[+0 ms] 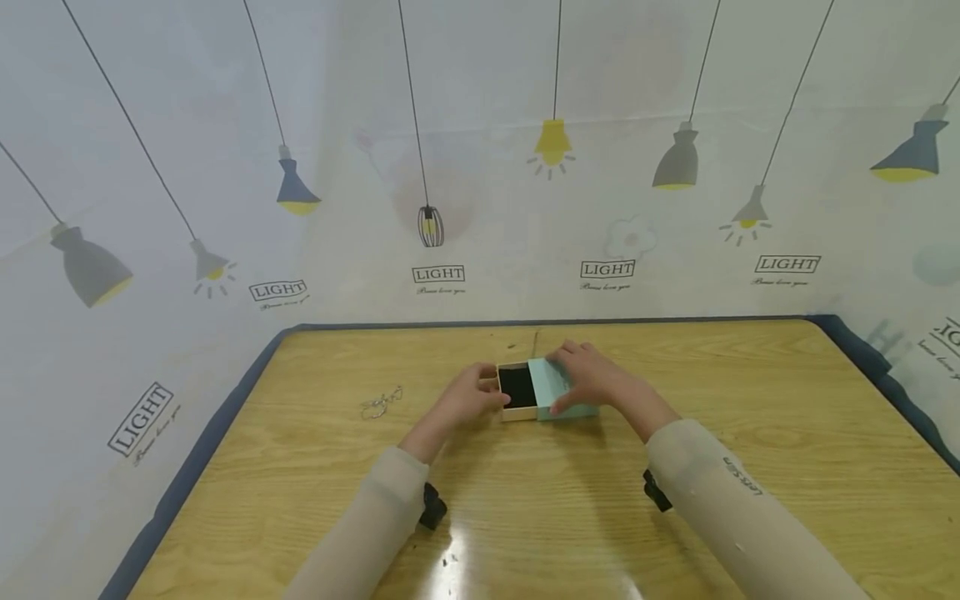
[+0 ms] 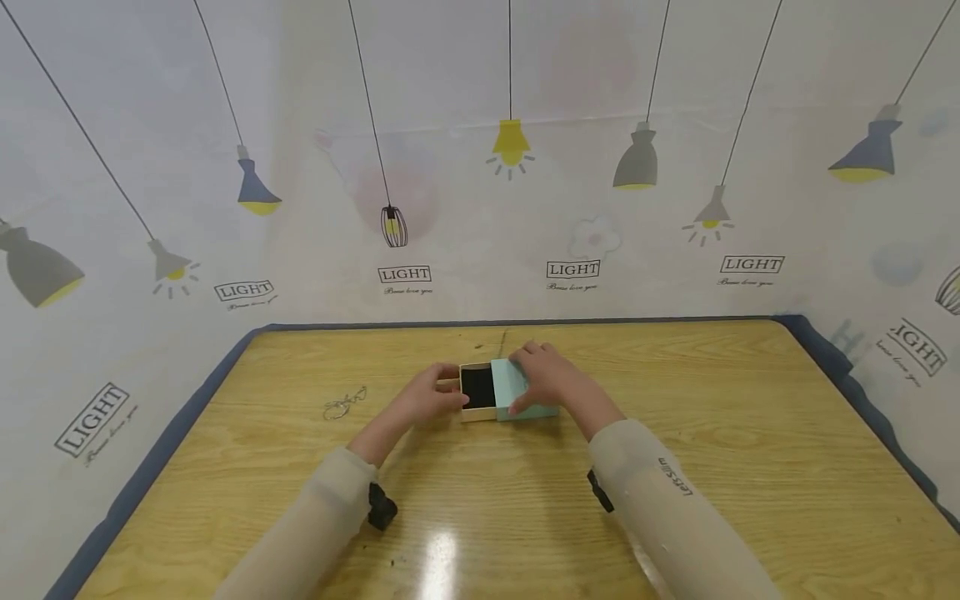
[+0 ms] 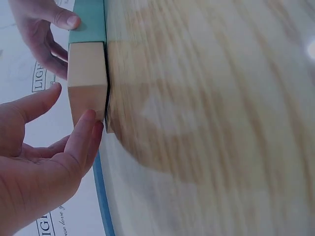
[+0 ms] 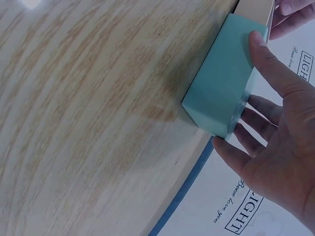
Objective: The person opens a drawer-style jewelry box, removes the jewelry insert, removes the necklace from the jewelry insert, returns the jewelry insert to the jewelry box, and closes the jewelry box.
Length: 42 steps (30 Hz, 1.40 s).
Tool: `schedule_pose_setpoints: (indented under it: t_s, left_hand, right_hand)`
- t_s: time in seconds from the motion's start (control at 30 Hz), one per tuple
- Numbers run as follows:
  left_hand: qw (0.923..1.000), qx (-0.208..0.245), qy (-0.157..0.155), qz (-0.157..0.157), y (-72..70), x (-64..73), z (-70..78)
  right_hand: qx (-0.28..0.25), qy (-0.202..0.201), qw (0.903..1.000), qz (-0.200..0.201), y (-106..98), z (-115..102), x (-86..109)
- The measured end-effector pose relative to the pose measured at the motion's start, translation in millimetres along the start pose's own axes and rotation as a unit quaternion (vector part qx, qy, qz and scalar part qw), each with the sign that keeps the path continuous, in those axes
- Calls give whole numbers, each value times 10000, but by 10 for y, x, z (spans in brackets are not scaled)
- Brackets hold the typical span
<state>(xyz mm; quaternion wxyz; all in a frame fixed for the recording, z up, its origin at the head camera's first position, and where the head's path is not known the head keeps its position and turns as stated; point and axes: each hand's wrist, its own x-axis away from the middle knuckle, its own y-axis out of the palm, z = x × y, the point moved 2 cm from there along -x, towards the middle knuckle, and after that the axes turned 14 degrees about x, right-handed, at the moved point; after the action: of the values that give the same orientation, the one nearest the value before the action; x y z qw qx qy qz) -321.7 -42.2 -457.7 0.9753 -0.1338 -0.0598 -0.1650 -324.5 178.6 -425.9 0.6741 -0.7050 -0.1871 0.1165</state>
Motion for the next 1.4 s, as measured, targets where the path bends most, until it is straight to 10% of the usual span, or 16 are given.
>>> schedule_pose_setpoints:
  t_s: [1.4]
  left_hand:
    - [9996,273,26,80,297,-158,41]
  right_hand:
    - [-5,85,10000,-36,-5,16,-15]
